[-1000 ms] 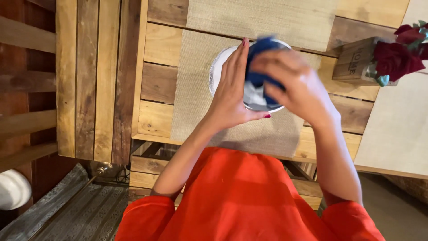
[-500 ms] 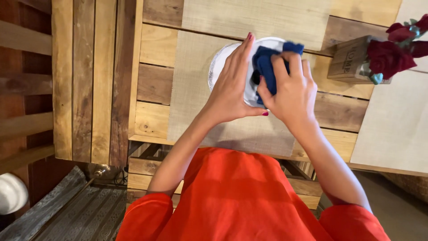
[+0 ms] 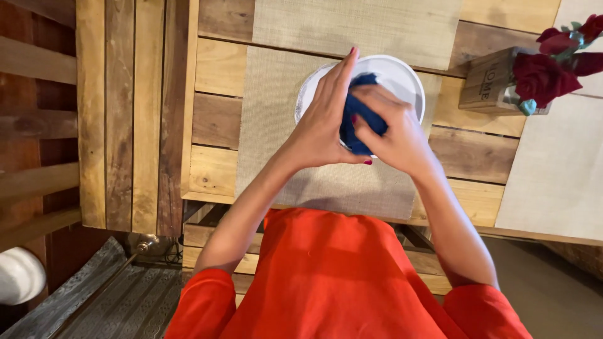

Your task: Polishing a white decorative cake stand and a plate using a blue cloth.

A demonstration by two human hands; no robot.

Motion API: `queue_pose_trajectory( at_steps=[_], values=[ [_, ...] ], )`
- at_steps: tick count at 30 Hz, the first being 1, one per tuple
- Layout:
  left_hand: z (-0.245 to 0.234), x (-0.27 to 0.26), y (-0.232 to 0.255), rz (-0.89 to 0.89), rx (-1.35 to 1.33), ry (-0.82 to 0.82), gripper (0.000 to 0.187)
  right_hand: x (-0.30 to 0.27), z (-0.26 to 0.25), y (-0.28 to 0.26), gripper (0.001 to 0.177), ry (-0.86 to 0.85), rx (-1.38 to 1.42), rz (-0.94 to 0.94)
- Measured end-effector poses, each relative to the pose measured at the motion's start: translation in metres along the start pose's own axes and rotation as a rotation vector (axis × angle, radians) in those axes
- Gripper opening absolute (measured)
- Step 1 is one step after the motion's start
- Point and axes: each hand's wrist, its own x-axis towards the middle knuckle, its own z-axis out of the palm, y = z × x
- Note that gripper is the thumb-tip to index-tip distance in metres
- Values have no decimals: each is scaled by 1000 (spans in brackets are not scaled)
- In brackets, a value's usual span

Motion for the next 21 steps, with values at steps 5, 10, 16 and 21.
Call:
queue_pose_trajectory(
  at_steps=[5, 10, 16, 21],
  values=[
    [4, -3, -1, -14, -23, -14, 155, 1, -15, 23, 32, -313, 80, 59],
    [8, -2, -1, -18, -3, -8, 157, 11, -22, 21, 27, -450, -133, 63],
    [12, -2, 3, 28, 37, 1, 154, 5, -57, 13, 29, -99, -567, -28],
    [18, 3, 3, -64, 42, -6, 154, -2, -52, 1, 45, -216, -886, -153]
  ],
)
